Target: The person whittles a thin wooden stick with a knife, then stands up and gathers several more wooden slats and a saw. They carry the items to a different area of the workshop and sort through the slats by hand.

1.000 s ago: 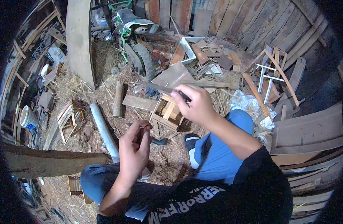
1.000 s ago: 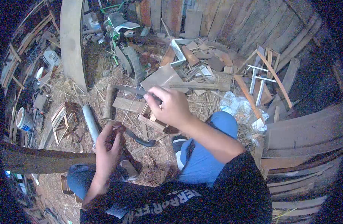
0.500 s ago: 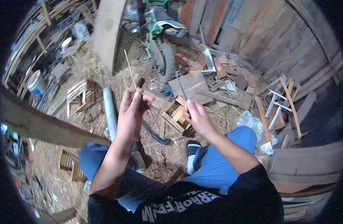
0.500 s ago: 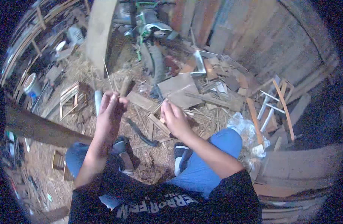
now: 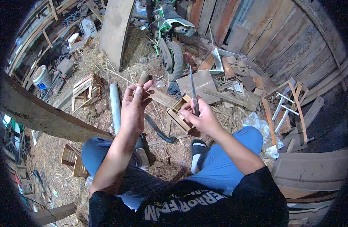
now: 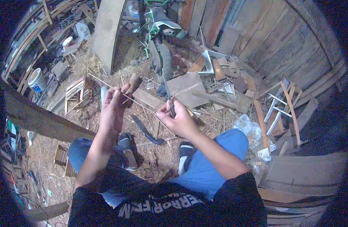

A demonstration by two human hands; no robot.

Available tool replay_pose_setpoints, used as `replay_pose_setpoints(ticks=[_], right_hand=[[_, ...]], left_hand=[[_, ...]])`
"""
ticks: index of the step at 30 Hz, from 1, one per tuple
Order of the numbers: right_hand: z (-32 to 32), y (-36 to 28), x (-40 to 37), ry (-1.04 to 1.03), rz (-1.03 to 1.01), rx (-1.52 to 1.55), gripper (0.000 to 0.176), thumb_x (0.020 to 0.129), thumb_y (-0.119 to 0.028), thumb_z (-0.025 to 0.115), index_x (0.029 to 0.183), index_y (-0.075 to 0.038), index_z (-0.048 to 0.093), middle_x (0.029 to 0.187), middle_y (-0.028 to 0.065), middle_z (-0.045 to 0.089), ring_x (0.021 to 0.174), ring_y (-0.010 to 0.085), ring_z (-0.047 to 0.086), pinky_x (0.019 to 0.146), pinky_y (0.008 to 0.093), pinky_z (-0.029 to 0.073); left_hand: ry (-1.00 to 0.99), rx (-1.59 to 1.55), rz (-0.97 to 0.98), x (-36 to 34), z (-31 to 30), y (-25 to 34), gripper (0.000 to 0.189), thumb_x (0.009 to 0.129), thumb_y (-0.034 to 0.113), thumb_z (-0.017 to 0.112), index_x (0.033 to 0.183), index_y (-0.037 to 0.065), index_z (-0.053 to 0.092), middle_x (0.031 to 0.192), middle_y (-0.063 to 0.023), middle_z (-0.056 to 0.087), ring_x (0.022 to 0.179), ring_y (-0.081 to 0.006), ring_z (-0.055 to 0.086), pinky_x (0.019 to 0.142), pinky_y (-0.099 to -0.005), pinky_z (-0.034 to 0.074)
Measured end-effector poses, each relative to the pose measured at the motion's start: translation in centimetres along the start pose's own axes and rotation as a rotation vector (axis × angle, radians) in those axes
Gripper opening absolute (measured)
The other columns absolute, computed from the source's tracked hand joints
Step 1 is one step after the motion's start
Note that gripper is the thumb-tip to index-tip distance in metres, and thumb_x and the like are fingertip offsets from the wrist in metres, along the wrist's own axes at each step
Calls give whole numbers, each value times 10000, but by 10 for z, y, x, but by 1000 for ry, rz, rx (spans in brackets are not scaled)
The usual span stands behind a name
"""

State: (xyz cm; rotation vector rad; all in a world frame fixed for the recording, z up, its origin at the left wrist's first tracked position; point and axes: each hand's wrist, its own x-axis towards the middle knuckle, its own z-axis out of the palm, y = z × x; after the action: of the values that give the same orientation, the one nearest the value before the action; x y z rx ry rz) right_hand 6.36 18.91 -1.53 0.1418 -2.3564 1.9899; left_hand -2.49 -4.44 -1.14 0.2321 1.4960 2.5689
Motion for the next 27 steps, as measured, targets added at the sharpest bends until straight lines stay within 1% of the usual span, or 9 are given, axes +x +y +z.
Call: replay_pose_setpoints(ticks=[5, 8, 11, 12, 15, 19, 20, 24, 27], right_hand=[[-14, 5, 6, 65, -30, -154, 239, 898, -76, 702, 1006, -71, 489, 910, 6, 627, 748, 44, 489, 703, 231, 446], [-31, -1, 7, 53, -45, -311, 238, 893, -59, 705, 962, -81, 479, 921, 9, 631, 742, 56, 465, 695, 232, 434], [-45, 2, 11, -3, -132, -170, 265, 893, -49, 703, 902, -82, 440, 921, 14, 637, 756, 68, 489, 694, 242, 442], [-49, -11, 9, 2, -55, -190, 306, 892, -43, 700, 862, -81, 397, 900, 32, 639, 778, 94, 529, 711, 275, 467], [-71, -15, 12, -42, -138, -390, 313, 879, -32, 705, 862, -68, 395, 902, 64, 646, 800, 126, 568, 725, 314, 491], [-80, -22, 22, 285, -576, -814, 181, 887, -94, 663, 917, -33, 495, 815, 135, 598, 739, 350, 594, 696, 418, 487], [-85, -25, 16, 323, -447, -781, 186, 889, -95, 646, 927, -30, 477, 809, 164, 584, 755, 409, 582, 682, 480, 469], [-74, -33, 7, 471, -274, -661, 178, 927, -122, 577, 1017, -23, 460, 860, 204, 592, 882, 432, 614, 757, 496, 468], [-67, -20, 6, 298, -195, -497, 178, 992, -144, 548, 1083, -21, 458, 891, 164, 570, 829, 223, 585, 770, 378, 464]], left_hand=[[494, 726, 475, 5, -8, -16, 610, 892, 156, 725, 1414, 88, 418, 1525, -236, 343, 1339, -353, 391, 1107, -467, 317], [324, 1367, 905, -14, 30, 37, 586, 842, 103, 721, 1385, 94, 500, 1441, -231, 420, 1377, -419, 346, 1171, -518, 224], [-186, 1778, 870, -17, 29, 43, 319, 884, 132, 675, 1197, 110, 616, 1303, -144, 554, 1293, -390, 452, 1157, -546, 248], [-312, 1635, 712, -11, 21, 37, 115, 924, 160, 619, 1014, 90, 632, 1105, -104, 660, 1070, -369, 603, 1006, -528, 433], [-441, 1597, 304, -21, 23, 32, 117, 928, 170, 609, 977, 65, 593, 972, -133, 675, 861, -388, 643, 761, -487, 529], [-400, 1663, 127, -22, 25, 14, 132, 952, 202, 568, 1009, 94, 618, 878, -219, 666, 843, -425, 655, 712, -507, 518], [-391, 1574, 177, -23, 23, 10, 122, 948, 163, 569, 986, 57, 618, 834, -234, 653, 827, -427, 657, 702, -478, 517], [-218, 1205, 238, -22, 16, -14, 148, 968, 136, 565, 959, -2, 617, 737, -147, 619, 695, -283, 628, 636, -383, 482], [-177, 999, 43, -23, 22, -19, 174, 990, 130, 554, 951, -24, 624, 704, -70, 584, 648, -150, 553, 601, -309, 445]])
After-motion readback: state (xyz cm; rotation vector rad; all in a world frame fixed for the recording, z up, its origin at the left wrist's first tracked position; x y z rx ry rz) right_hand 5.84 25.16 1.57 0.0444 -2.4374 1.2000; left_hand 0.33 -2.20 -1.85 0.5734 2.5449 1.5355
